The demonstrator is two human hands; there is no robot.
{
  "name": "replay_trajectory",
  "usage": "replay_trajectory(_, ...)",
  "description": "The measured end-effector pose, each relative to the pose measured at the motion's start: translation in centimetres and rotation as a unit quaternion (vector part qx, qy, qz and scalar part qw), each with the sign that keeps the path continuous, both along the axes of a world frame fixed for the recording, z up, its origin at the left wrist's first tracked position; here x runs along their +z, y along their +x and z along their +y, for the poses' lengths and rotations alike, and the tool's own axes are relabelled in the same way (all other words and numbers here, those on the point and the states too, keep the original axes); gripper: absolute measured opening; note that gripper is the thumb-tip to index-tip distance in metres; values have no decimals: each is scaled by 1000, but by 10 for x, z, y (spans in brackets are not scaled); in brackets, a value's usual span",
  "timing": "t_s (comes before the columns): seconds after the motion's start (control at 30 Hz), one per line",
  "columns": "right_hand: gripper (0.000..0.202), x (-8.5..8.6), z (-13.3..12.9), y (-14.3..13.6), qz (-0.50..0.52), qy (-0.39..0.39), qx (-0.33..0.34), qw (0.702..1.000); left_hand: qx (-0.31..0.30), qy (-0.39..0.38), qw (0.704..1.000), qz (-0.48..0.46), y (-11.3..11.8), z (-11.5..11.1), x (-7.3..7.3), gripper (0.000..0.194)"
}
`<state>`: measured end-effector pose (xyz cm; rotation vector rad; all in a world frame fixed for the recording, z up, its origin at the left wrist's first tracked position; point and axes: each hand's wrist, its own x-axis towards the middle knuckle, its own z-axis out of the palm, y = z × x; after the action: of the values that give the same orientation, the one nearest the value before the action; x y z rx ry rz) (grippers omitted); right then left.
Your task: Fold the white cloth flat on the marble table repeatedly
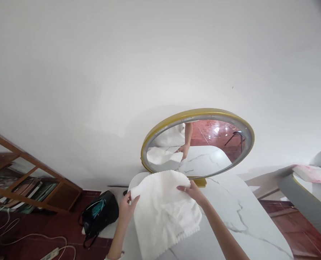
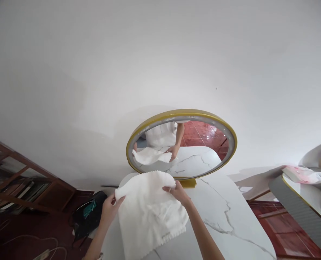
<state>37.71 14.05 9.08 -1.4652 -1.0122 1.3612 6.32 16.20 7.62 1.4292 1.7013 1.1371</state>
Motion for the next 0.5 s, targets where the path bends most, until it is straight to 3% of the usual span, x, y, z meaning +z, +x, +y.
replay_trajectory(0.1, 44, 54, -2, 7, -40, 107, -33, 993, 4, 73, 997, -35, 2, 8, 48, 44)
replay_trajectory(0.17, 36, 90, 5, 13, -104, 219, -79, 967, 19, 134, 991, -5, 10, 18, 82, 37)
replay_trajectory(0.27, 20, 128, 23, 17, -242, 414, -189, 857, 79, 216, 973, 29, 29, 38, 122, 33)
replay_trajectory(0.37, 14, 145, 41, 15, -334, 507, -242, 757, 91, 234, 967, -44, 49, 57, 141, 35)
replay_trajectory(0.5, 8, 142, 62, 5, -391, 518, -353, 674, 88, 261, 950, -151, 72, 75, 144, 39)
